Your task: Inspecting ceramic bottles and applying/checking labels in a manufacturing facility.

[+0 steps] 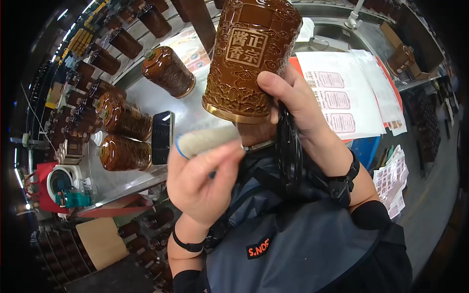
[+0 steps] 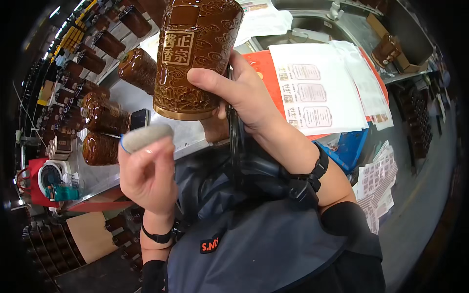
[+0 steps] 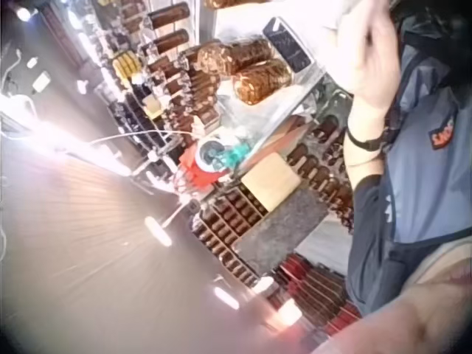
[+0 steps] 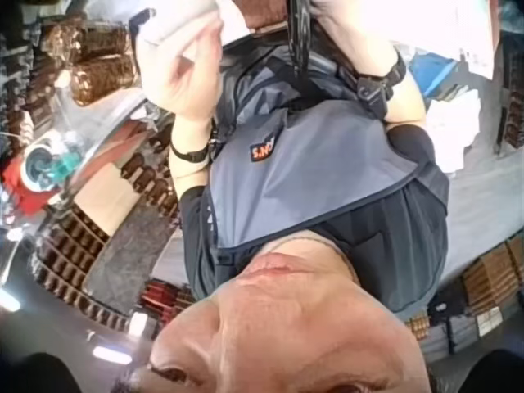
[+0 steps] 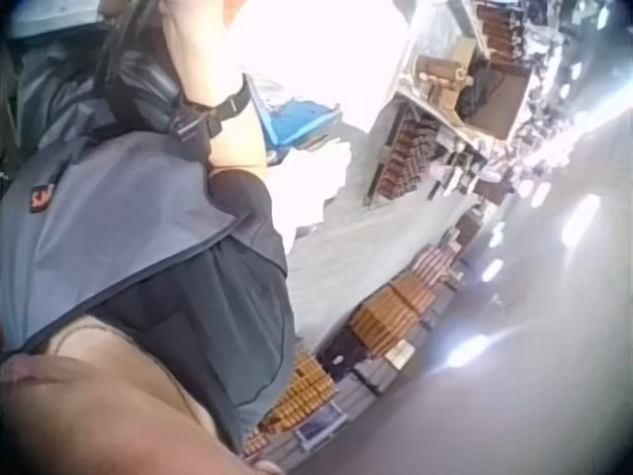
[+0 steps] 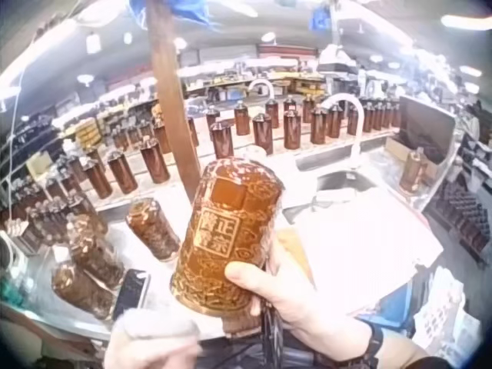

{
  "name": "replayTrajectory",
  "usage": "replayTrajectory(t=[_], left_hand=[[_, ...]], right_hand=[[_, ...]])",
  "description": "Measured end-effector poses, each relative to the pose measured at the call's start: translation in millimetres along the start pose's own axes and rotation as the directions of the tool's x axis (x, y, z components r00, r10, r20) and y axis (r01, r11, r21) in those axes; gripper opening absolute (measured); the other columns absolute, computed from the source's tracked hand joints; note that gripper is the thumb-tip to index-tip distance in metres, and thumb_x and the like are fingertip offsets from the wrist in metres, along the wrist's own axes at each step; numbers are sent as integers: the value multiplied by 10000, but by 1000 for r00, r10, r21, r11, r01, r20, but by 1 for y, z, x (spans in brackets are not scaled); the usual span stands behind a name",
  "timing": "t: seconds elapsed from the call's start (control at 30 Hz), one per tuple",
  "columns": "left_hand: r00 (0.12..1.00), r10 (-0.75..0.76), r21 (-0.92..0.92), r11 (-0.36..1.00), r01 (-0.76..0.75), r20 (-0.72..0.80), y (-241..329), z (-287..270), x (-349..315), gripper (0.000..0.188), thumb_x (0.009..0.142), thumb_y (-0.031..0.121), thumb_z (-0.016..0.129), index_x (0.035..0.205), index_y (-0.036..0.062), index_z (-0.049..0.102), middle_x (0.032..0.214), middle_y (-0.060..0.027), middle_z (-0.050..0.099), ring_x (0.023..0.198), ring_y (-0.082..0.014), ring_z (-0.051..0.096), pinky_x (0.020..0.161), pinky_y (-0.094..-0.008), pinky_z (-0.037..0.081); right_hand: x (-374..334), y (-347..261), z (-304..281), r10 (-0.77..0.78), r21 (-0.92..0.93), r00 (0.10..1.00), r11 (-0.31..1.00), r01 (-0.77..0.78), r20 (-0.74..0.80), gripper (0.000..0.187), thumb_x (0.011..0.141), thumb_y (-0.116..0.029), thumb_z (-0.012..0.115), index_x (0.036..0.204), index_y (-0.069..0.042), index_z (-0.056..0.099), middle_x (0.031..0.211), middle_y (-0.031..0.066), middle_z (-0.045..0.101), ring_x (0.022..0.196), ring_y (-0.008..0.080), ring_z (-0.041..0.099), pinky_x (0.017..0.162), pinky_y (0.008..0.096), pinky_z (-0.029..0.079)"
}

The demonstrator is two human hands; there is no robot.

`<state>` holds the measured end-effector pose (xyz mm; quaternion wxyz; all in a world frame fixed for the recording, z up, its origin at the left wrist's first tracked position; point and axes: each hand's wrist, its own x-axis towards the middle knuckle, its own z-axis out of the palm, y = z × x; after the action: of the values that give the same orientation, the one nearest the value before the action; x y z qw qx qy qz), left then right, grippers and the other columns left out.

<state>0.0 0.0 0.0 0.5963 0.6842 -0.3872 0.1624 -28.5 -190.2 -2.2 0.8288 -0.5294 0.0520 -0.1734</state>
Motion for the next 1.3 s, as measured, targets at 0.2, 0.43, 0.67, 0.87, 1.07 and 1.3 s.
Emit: replayTrajectory(t=[0.2,0.43,0.67,0.87,1.07,1.3], left_hand=[[849,153,-128,987,-101,505,15,-10,6,264,683,87,802,923,54,696,916,-77,695,764,-247,634,658,-321,493],[989,-115,112,988,104,94,-19,-23,12,261,888,58,574,1138,-6,616,1227,-166,568,1064,-250,561,918,-366,452],[883,-305,-210,895,394,358,-20,5,10,1040,693,113,784,1482,-18,118,1403,-198,363,1259,-266,454,1028,-388,405],[829,-438,-479,677,559,349,-24,2,12,795,736,157,771,1369,-34,330,1248,-136,531,1115,-207,567,957,-341,466],[750,-492,-567,495,658,441,-31,-3,3,872,766,392,745,1391,-54,330,1316,-133,492,1207,-203,490,1045,-345,356],[890,-347,-390,807,444,294,-23,9,12,824,863,312,684,1449,-59,240,1366,-141,447,1236,-219,462,1068,-361,331]], right_hand=[[2,-2,-3,-23,-3,1000,1000,23,-8,684,786,-339,756,1238,59,433,1016,86,626,641,32,578,399,143,374],[-2,-2,4,-45,132,996,991,35,73,630,802,-242,757,1246,60,428,1152,115,596,1008,150,600,825,278,504],[-2,3,8,-42,-236,994,970,64,98,604,808,-145,746,1282,43,422,1171,112,597,1055,157,584,913,304,479],[2,9,-4,34,-193,989,981,-5,147,714,733,-479,782,1167,32,537,1043,139,647,967,172,625,828,304,491],[5,3,-13,176,-51,945,984,-168,275,629,802,-429,726,1197,20,531,890,41,644,662,62,591,608,197,480],[0,14,-20,127,153,973,976,-158,195,590,804,-347,703,1198,36,487,876,36,627,431,11,453,403,145,357]])
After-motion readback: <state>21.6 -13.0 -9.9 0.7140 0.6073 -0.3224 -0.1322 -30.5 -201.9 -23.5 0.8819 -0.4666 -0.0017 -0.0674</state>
